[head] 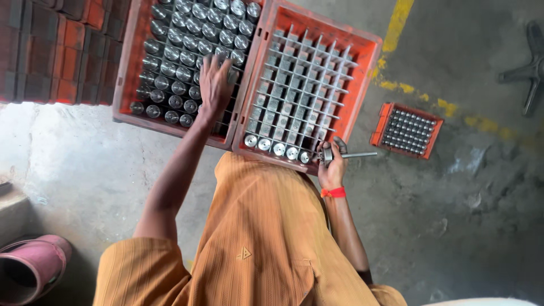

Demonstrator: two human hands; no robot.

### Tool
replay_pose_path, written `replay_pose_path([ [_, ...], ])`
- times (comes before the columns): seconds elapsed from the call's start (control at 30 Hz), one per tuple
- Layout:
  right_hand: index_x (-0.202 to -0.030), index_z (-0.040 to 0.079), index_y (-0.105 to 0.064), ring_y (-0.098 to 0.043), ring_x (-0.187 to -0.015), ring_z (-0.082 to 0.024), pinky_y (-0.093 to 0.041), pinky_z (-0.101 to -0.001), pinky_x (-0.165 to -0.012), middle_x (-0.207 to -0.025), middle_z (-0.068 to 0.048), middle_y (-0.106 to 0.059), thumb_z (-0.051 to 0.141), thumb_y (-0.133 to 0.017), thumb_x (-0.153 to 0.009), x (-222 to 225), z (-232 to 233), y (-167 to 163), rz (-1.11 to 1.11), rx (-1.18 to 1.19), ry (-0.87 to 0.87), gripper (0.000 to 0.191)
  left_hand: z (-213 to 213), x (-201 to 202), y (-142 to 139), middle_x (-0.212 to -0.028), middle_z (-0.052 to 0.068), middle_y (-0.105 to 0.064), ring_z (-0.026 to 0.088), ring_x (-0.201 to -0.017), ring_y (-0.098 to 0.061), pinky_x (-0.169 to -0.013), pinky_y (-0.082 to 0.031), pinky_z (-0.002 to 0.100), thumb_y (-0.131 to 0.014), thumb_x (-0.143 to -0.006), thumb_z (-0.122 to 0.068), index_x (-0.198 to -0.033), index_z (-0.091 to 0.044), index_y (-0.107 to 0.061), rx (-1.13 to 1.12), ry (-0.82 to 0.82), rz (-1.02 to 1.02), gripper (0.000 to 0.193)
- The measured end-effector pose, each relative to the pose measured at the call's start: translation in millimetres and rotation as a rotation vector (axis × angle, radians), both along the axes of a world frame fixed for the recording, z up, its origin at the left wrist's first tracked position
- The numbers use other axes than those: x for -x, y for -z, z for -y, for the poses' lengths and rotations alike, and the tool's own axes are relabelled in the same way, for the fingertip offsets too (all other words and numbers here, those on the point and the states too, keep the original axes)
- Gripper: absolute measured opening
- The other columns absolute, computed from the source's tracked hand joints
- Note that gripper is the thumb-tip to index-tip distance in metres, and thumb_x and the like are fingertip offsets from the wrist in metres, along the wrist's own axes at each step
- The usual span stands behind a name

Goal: The person transfers small cylindrical metal parts from one side of a red crate to the other, then moves the crate to a metal table and continues transferring parts into a second crate. The person handles the parts one by one and arranges them in rows within the crates.

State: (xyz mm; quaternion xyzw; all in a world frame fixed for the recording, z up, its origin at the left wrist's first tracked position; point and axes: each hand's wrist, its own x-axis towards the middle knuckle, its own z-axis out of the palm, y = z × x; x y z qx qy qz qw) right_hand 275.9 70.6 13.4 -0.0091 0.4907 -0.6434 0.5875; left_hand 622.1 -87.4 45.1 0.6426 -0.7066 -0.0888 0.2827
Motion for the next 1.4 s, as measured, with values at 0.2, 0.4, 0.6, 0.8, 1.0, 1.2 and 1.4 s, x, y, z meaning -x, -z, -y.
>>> replay_pose_path([
  [0.2,-0.115,0.005,-0.059,-0.067,-0.081,-0.020,-0.061,-0.0371,-0.086,-0.084,-0.009,-0.066,0.001,-0.058,-0.104,-29,12,3,0.009,0.039,-0.026,0.012,56,5,0,-0.141,0.025,-0.047,0.043,-0.135,-0.042,-0.106,-0.036,0.066,-0.088,-0.072,-0.039,-0.113,-0.008,-0.075,-0.072,-0.011,0.231,0.053],
  [0.4,-0.116,0.005,-0.059,-0.068,-0.084,-0.021,-0.058,-0.0353,-0.083,-0.083,-0.008,-0.065,0.003,-0.056,-0.102,-39,-2,7,-0.043,-0.002,-0.065,0.015,39,-21,-25,-0.133,0.013,-0.059,0.029,-0.130,-0.050,-0.115,-0.039,0.054,-0.091,-0.077,-0.036,-0.111,-0.006,-0.076,-0.128,0.022,-0.259,0.048],
  [0.6,-0.117,0.003,-0.060,-0.066,-0.082,-0.020,-0.059,-0.0366,-0.085,-0.085,-0.009,-0.065,0.002,-0.057,-0.101,-48,-4,8,-0.055,0.007,-0.128,0.016,-16,6,-24,-0.101,0.003,-0.067,0.015,-0.091,-0.063,-0.081,-0.054,0.034,-0.076,-0.084,-0.040,-0.113,-0.013,-0.067,-0.289,0.151,-1.535,0.041],
  [0.8,-0.115,0.002,-0.061,-0.065,-0.081,-0.018,-0.058,-0.0358,-0.085,-0.088,-0.005,-0.062,0.001,-0.061,-0.101,-67,34,-17,-0.104,0.115,-0.179,0.014,-92,93,23,-0.092,0.011,-0.077,0.021,-0.079,-0.077,-0.074,-0.061,0.038,-0.080,-0.078,-0.031,-0.119,-0.001,-0.065,-0.428,0.136,-0.653,0.053],
  [1.0,-0.112,0.004,-0.058,-0.065,-0.081,-0.018,-0.055,-0.0328,-0.077,-0.083,-0.008,-0.062,0.004,-0.061,-0.102,-68,42,-51,-0.133,0.186,-0.227,0.010,-141,137,2,-0.092,0.019,-0.076,0.042,-0.091,-0.070,-0.078,-0.055,0.051,-0.081,-0.076,-0.027,-0.111,-0.010,-0.073,-0.641,0.254,-0.457,0.039],
  [1.2,-0.113,0.004,-0.058,-0.064,-0.081,-0.018,-0.054,-0.0319,-0.076,-0.081,-0.008,-0.062,0.006,-0.061,-0.103,-49,26,-57,-0.196,0.206,-0.343,0.011,-143,152,-5,-0.087,0.019,-0.074,0.042,-0.087,-0.071,-0.075,-0.056,0.051,-0.086,-0.068,-0.034,-0.096,-0.007,-0.072,-0.790,0.332,-0.514,0.042],
  [1.4,-0.114,0.002,-0.058,-0.065,-0.080,-0.020,-0.055,-0.0336,-0.078,-0.079,-0.009,-0.063,0.006,-0.060,-0.104,-36,11,-41,-0.252,0.299,-0.387,0.010,-145,164,4,-0.090,0.018,-0.076,0.040,-0.088,-0.073,-0.079,-0.057,0.049,-0.083,-0.072,-0.034,-0.095,-0.008,-0.075,-0.796,0.391,-0.318,0.035],
])
